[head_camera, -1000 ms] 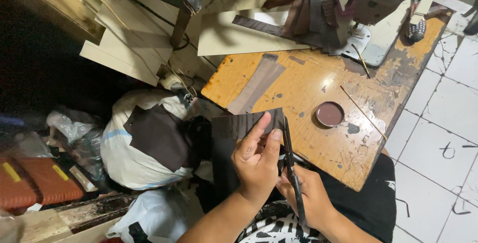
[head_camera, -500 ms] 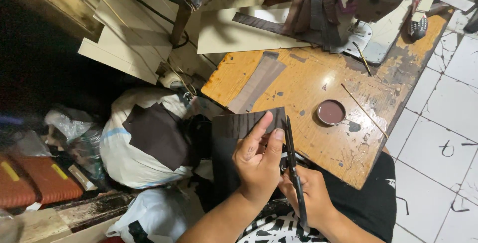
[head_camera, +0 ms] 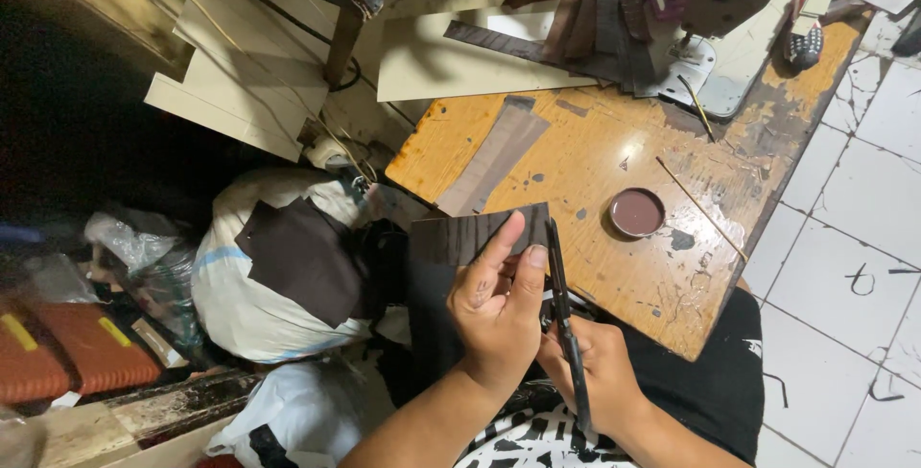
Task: Applying edge finish to leather strips and trimming them with scissors at a workbench
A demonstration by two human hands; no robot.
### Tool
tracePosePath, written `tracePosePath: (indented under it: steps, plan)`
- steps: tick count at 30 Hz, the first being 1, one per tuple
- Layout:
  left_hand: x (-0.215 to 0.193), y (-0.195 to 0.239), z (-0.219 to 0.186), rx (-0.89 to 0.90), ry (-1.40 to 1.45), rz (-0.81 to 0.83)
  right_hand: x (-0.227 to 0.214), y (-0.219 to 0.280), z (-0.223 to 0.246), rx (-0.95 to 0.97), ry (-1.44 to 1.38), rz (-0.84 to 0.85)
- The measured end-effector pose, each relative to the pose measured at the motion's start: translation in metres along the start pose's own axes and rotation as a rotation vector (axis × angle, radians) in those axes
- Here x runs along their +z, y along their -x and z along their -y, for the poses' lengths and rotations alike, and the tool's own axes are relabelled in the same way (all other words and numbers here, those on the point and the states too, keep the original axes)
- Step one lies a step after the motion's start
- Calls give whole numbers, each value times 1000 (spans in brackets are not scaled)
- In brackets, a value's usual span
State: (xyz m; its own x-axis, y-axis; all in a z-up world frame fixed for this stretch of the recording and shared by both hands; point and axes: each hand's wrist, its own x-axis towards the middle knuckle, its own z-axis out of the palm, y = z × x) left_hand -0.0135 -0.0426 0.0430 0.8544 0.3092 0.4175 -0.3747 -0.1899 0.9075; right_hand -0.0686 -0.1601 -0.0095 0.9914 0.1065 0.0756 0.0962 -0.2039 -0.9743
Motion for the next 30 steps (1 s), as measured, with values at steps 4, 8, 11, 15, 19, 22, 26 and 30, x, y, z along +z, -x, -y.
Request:
tracePosePath:
  steps: [4,8,11,15,19,22,26,30]
  plan:
    - [1,1,2,0,-11,-7,1,2,-7,-1,2,3]
    - [0,3,4,-48,-14,2,1,2,-7,0,-9,18]
    - [1,4,5,-24,-29,-17,2,1,-4,22,-19,5]
    - [2,4,4,-50,7,-15,3,2,-14,-9,-27,-8]
    - [2,4,3,-55,24,-19,4,4,-23,49,-69,18]
    - [0,3,5,-63,31,-7,1,-3,-6,-17,-54,98]
    - [-1,3,3,-63,31,-3,-1,-5,-2,15,-66,108]
    - [-2,5,2,-78,8,-1,1,-5,0,3,-99,82]
